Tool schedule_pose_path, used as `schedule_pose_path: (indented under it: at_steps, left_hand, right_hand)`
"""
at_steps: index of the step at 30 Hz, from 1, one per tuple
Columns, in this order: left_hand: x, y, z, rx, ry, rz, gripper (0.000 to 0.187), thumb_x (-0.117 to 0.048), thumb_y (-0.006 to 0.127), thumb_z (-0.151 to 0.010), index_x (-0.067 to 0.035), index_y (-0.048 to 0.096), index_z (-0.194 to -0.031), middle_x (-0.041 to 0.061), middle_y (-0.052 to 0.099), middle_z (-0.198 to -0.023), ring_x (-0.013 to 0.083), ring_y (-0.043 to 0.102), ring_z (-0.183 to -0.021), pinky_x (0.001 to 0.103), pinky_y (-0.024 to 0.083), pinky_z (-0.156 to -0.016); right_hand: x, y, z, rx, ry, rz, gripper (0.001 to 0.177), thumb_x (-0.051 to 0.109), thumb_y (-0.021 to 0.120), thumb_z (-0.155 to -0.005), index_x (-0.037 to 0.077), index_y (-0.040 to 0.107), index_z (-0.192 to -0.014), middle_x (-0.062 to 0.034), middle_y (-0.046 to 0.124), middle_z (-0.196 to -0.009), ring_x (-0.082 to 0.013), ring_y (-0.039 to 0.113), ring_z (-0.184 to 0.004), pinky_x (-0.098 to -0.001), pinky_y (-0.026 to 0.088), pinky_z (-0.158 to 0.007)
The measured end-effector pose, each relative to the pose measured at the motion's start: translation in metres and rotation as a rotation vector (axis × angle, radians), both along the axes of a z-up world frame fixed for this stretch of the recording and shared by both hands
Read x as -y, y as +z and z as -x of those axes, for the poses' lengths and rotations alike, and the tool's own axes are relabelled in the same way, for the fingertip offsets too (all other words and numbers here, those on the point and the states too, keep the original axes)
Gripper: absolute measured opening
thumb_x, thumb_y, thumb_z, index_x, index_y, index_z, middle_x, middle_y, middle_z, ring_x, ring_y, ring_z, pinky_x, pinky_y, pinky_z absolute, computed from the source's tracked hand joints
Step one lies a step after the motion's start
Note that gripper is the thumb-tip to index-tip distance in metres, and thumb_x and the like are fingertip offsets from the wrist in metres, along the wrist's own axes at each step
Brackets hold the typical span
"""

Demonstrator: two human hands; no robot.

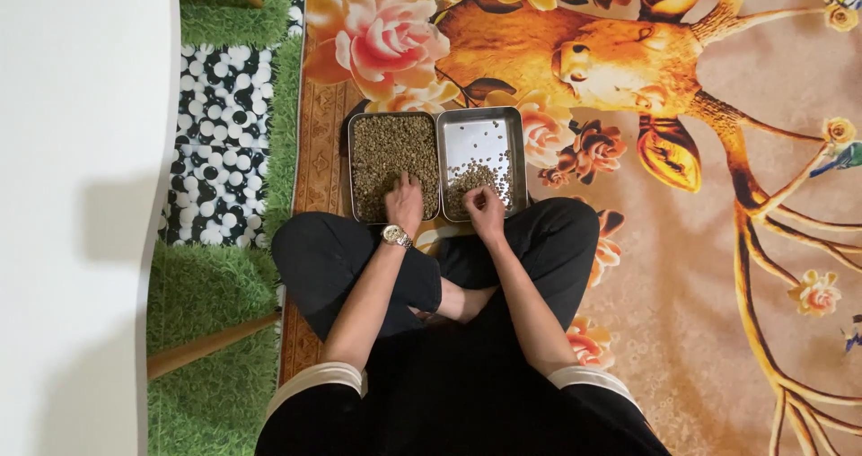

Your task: A person sits on the floor and manually sorts green coffee beans, picking them from one metal tray and placing them into another.

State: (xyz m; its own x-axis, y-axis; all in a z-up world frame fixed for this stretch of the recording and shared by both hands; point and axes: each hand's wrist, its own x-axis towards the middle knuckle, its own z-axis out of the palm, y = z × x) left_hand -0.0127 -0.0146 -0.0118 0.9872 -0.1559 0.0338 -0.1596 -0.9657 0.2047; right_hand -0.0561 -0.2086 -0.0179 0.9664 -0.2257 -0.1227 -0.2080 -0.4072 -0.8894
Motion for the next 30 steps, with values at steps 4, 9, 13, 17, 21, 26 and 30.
schedule_pose_path:
  at_steps: [4,9,13,17,21,26,30]
  left_hand:
    - [0.000,0.009,0.001,0.006,-0.002,0.023,0.016,-0.011,0.065,-0.092,0.000,0.067,-0.105,0.017,0.063,-0.114,0.0303,0.070,-0.090,0.040,0.058,-0.059]
    - [0.000,0.003,0.000,0.000,-0.027,0.091,0.024,-0.025,0.064,-0.099,-0.002,0.066,-0.104,0.014,0.060,-0.114,0.0293,0.070,-0.089,0.040,0.059,-0.060]
    - [-0.003,-0.017,0.000,-0.006,-0.010,0.046,0.023,-0.026,0.064,-0.099,-0.004,0.066,-0.104,0.011,0.061,-0.109,0.0275,0.071,-0.088,0.039,0.059,-0.060]
    - [-0.002,0.027,0.006,-0.052,-0.071,0.265,0.022,-0.020,0.059,-0.103,0.002,0.063,-0.103,0.018,0.062,-0.107,0.0387,0.068,-0.086,0.048,0.057,-0.061]
    - [0.012,-0.015,0.005,-0.062,-0.340,0.456,0.020,-0.027,0.064,-0.099,-0.007,0.064,-0.101,0.008,0.061,-0.098,0.0352,0.069,-0.087,0.045,0.056,-0.060]
    - [0.011,-0.023,0.011,0.011,-0.485,0.322,0.016,-0.027,0.068,-0.091,-0.013,0.061,-0.094,0.005,0.062,-0.091,0.0331,0.069,-0.084,0.045,0.058,-0.062]
    - [0.010,-0.017,0.009,-0.004,-0.480,0.293,0.016,-0.031,0.066,-0.088,-0.019,0.055,-0.087,0.000,0.058,-0.083,0.0285,0.070,-0.081,0.040,0.057,-0.063]
  right_hand:
    - [0.000,0.001,0.000,-0.007,0.015,-0.016,0.013,0.016,0.077,-0.086,0.006,0.072,-0.092,-0.0182,0.071,-0.076,-0.0355,0.071,-0.075,-0.0423,0.060,-0.068]
    - [-0.002,0.006,0.002,-0.035,0.084,-0.093,0.018,0.025,0.075,-0.094,0.007,0.075,-0.096,-0.0167,0.072,-0.079,-0.0279,0.069,-0.076,-0.0410,0.059,-0.069]
    - [-0.002,0.008,0.004,-0.032,0.104,-0.113,0.020,0.027,0.073,-0.098,0.008,0.076,-0.097,-0.0152,0.072,-0.078,-0.0261,0.070,-0.075,-0.0388,0.058,-0.068]
    - [0.000,0.009,0.003,-0.034,0.130,-0.106,0.020,0.028,0.073,-0.097,0.008,0.077,-0.098,-0.0149,0.072,-0.079,-0.0245,0.068,-0.075,-0.0377,0.057,-0.067]
    - [-0.003,0.021,0.002,-0.019,0.211,-0.117,0.018,0.022,0.072,-0.097,0.005,0.076,-0.100,-0.0173,0.072,-0.082,-0.0276,0.068,-0.077,-0.0393,0.057,-0.069]
    - [-0.006,0.030,0.005,-0.022,0.267,-0.135,0.015,0.021,0.073,-0.095,0.008,0.077,-0.099,-0.0151,0.072,-0.082,-0.0259,0.068,-0.078,-0.0377,0.057,-0.071]
    - [-0.004,0.034,0.002,-0.004,0.292,-0.101,0.010,0.017,0.075,-0.092,0.009,0.077,-0.095,-0.0152,0.072,-0.083,-0.0281,0.070,-0.079,-0.0379,0.058,-0.071]
